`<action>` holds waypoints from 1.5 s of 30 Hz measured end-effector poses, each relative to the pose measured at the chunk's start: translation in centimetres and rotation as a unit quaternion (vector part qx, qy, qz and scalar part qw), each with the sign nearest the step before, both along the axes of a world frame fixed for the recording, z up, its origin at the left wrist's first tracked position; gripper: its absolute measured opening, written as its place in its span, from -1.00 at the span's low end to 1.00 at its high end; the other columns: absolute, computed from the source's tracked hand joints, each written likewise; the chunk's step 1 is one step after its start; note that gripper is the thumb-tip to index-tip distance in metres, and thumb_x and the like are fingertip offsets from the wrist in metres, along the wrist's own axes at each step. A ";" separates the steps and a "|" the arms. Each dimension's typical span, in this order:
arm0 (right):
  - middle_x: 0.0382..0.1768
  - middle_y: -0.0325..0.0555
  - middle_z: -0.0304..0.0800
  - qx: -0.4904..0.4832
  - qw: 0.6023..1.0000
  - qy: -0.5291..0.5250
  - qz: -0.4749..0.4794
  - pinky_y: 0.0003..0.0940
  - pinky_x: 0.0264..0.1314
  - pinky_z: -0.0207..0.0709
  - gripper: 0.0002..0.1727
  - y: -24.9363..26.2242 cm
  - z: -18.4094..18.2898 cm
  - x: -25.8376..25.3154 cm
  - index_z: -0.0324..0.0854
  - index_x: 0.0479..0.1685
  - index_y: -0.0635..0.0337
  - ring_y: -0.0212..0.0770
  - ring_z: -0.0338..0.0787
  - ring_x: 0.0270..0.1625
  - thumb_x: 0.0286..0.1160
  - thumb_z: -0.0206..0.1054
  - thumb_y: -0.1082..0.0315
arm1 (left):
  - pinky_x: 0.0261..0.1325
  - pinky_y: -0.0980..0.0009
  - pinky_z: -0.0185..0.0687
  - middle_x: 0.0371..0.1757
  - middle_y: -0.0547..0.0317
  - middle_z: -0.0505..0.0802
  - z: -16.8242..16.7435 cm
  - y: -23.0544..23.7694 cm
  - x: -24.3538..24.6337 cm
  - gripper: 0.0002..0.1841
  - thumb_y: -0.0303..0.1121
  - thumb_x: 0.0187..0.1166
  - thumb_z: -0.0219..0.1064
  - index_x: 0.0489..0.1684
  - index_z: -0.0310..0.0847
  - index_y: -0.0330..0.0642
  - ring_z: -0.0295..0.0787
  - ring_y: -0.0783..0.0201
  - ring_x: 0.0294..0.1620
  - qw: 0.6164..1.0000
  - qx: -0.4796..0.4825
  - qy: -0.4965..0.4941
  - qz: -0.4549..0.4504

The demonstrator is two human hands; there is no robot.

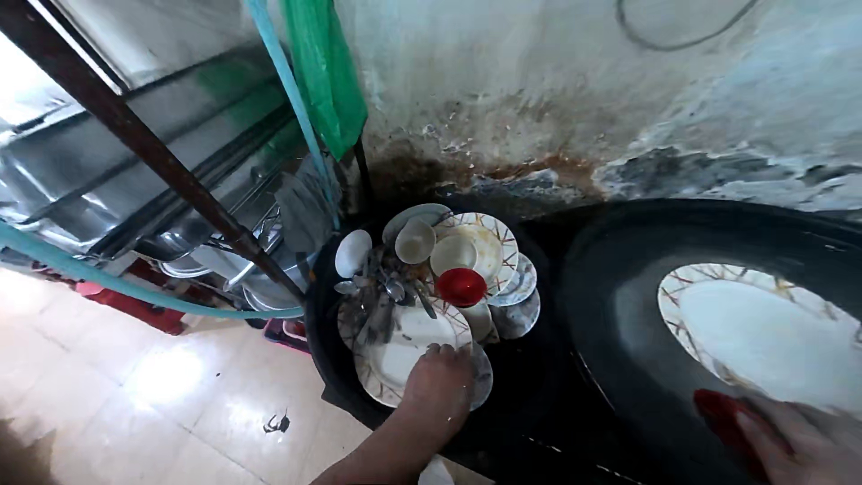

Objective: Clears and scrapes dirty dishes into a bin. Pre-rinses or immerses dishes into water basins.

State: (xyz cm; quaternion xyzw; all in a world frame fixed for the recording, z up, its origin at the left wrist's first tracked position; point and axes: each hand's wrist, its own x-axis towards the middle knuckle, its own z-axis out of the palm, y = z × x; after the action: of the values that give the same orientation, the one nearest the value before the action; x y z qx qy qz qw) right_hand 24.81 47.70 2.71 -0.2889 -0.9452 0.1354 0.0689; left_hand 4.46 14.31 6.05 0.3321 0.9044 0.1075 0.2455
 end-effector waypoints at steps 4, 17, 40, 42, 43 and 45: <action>0.51 0.44 0.49 -0.278 0.949 0.068 -0.136 -0.13 0.63 0.38 -0.48 2.9 -2.8 1.4 0.37 0.58 0.51 0.04 0.55 0.56 0.79 0.01 0.32 | 0.45 -0.02 0.59 0.43 -0.21 0.70 3.0 2.4 1.0 -0.53 -0.30 0.83 0.02 0.67 0.43 -0.16 0.58 -0.18 0.53 1.000 -0.007 -0.022 0.012; 0.22 0.08 0.72 -0.426 0.899 0.075 -0.064 0.02 0.17 0.65 -0.62 -5.2 7.1 -10.9 0.53 0.46 0.12 -0.07 0.76 0.19 0.81 0.10 0.23 | 0.49 -0.14 0.52 0.46 -0.21 0.68 0.6 6.3 0.7 -0.54 -0.41 0.73 0.10 0.61 0.50 -0.19 0.55 -0.21 0.53 0.997 0.061 0.013 -0.047; 0.36 0.63 0.57 -0.020 1.000 -0.008 -0.021 0.36 0.58 0.34 -0.56 1.0 2.4 2.7 0.60 0.40 0.47 0.56 0.53 0.49 0.78 0.08 0.31 | -0.04 0.25 0.82 0.03 0.09 0.88 11.4 -3.5 -7.3 -0.67 -0.54 0.67 0.27 0.36 0.65 -0.14 0.86 0.27 -0.10 0.781 0.499 -0.140 0.348; 0.42 0.56 0.56 -0.030 0.998 -0.042 -0.036 0.33 0.60 0.33 -0.49 1.5 1.9 4.6 0.57 0.47 0.40 0.52 0.52 0.53 0.81 0.02 0.20 | 0.04 0.32 0.81 0.06 0.12 0.89 11.7 -0.7 -4.6 -0.66 -0.54 0.64 0.32 0.35 0.69 -0.17 0.86 0.33 -0.06 0.851 0.466 -0.081 0.230; 0.45 0.52 0.55 -0.051 0.996 -0.052 -0.052 0.29 0.63 0.31 -0.47 2.0 1.4 5.3 0.55 0.50 0.38 0.48 0.51 0.56 0.82 -0.01 0.16 | 0.09 0.34 0.80 0.02 0.07 0.90 11.0 1.0 -3.0 -0.70 -0.55 0.61 0.35 0.27 0.74 -0.25 0.85 0.33 -0.04 0.879 0.461 -0.025 0.115; 0.51 0.48 0.51 -0.112 0.988 -0.061 -0.086 0.19 0.70 0.28 -0.44 3.5 0.3 6.4 0.48 0.56 0.40 0.37 0.48 0.61 0.84 -0.05 0.15 | 0.30 0.24 0.71 -0.02 0.17 0.94 8.0 5.0 -0.6 -0.77 -0.49 0.61 0.33 0.06 0.88 -0.13 0.85 0.29 0.10 0.874 0.450 0.115 -0.142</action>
State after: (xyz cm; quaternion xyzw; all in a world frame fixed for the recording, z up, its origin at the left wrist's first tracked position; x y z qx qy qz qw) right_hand 31.20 51.19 2.99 -0.3828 -0.8982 0.2160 -0.0106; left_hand 3.88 19.33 14.07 0.5411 0.7236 0.4278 -0.0237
